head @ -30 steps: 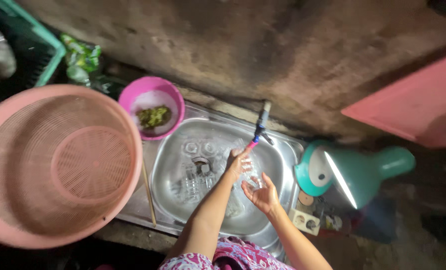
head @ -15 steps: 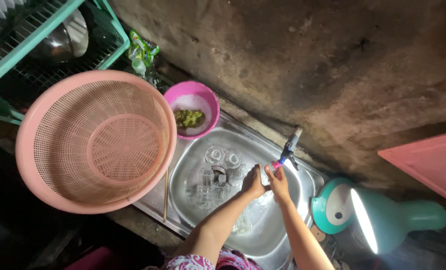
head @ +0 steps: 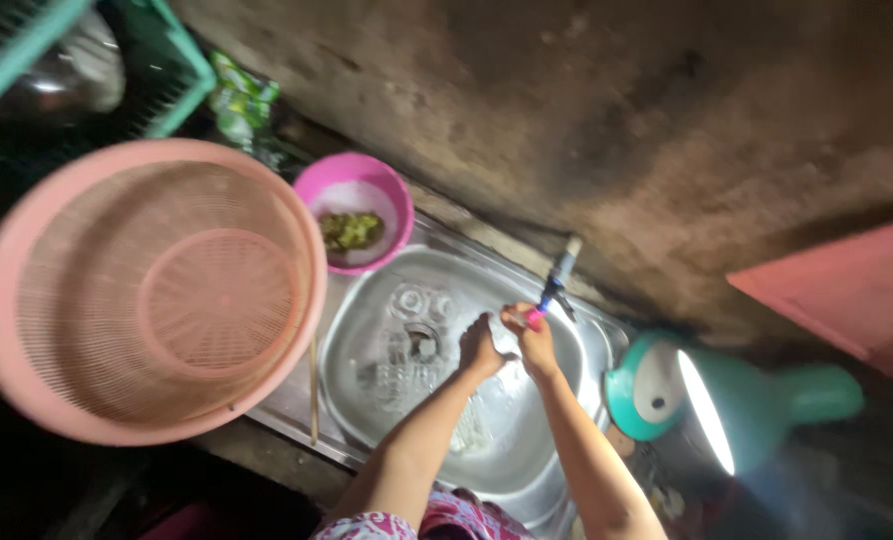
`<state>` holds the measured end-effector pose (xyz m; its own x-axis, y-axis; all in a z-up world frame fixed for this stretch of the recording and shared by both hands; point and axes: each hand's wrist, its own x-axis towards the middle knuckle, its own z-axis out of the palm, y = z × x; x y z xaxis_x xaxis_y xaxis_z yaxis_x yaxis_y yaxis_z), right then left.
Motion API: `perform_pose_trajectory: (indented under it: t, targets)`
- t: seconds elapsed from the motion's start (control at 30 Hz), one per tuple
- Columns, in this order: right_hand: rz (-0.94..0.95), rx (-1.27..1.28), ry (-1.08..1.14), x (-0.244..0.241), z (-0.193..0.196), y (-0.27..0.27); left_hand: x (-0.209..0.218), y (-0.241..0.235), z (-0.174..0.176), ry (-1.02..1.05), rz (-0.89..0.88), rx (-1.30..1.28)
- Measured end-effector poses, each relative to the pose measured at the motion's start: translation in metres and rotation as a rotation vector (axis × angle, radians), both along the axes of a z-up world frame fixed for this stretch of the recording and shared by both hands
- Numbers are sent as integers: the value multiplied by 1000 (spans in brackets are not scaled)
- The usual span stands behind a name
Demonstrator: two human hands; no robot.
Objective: The person scrubs the exterior of clear plastic bottles with a green sponge under running water in a kitchen sink, then rinses them thoroughly. The bottles are handled one at a time and placed back into the sink after cleaning.
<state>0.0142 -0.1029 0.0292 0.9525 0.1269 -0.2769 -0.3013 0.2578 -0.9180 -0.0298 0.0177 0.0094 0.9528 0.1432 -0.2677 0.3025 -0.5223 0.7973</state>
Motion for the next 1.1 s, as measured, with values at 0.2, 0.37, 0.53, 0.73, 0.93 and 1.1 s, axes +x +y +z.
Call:
perform_pose_trajectory:
  t: [0.2, 0.37, 0.53, 0.73, 0.93, 1.1]
  targets:
    - [3, -48, -28, -4, -8, -4, 2, -5, -21, -81, -39, 23]
    - [-11, -36, -18, -8, 8, -3, -2, -8, -17, -75, -39, -16]
    - [11, -107, -11, -6, 19, 2, -2, -4, 2, 0, -50, -27]
    - [22, -336, 0, -3, 15, 3, -1, 4, 11, 185, -20, -247]
    - [109, -481, 72, 0, 8, -5, 10, 2, 4, 406, 171, -477]
    - [111, -418, 50, 1, 0, -13, 20, -6, 5, 526, 275, -761]
